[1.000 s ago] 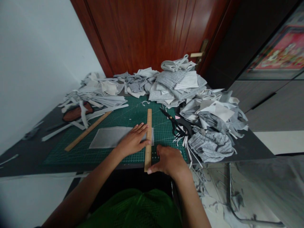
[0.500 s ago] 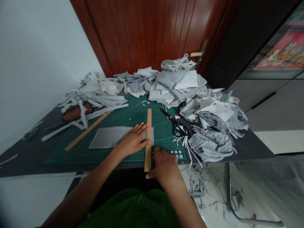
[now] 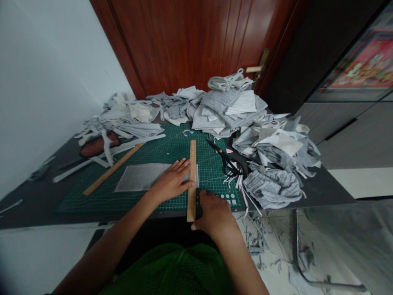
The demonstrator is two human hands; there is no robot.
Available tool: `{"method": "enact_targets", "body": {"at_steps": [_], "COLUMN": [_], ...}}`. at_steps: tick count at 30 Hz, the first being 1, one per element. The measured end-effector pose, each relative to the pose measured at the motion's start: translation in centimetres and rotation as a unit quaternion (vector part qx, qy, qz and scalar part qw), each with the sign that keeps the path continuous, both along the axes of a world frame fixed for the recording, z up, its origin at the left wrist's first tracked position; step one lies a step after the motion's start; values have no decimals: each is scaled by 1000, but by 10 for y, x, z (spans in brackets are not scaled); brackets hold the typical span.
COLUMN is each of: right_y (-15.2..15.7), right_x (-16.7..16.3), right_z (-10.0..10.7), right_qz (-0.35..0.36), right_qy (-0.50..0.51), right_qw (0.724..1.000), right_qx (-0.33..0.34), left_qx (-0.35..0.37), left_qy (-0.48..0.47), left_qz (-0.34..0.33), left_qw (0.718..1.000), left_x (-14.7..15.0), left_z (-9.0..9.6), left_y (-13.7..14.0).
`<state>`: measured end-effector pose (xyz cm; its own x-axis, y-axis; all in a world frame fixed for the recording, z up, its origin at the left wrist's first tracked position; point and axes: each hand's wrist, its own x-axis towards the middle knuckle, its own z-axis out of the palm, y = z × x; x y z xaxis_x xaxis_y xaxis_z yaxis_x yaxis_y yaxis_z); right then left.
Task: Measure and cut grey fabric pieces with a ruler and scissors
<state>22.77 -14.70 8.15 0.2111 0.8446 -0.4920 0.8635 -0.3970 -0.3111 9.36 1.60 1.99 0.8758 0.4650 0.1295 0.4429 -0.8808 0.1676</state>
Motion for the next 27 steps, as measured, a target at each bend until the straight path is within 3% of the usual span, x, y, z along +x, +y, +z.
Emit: {"method": "enact_targets", "body": {"at_steps": [7, 11, 14, 17, 18, 21, 23, 27], "right_y": [-12, -17, -12, -6, -4, -5, -8, -14], "right_x": [35, 49, 37, 0, -18, -76, -110, -144], "right_z": [-3, -5, -4, -3, -5, -19, -33, -52], "right_qz": [55, 48, 71, 48, 24, -32, -44, -31], "right_qy": [112, 178, 256, 358, 421, 623, 695, 708], "right_qw": [990, 968, 918, 862, 836, 722, 671, 655], "right_qx": [58, 171, 295, 356, 352, 297, 255, 263], "left_qx": [-13, -13, -2, -1, -1, 3, 6, 16], "left_qy": [1, 3, 3, 8, 6, -20, -38, -33], "left_qz": [8, 15, 20, 10, 8, 9, 4, -1], "left_qw": [1000, 1000, 1000, 1000, 1000, 1000, 999, 999], "left_x": [2, 2, 2, 1, 0, 0, -1, -1], "left_z": [2, 4, 2, -2, -3, -4, -3, -3], "left_y": [2, 1, 2, 5, 5, 5, 3, 2]}}
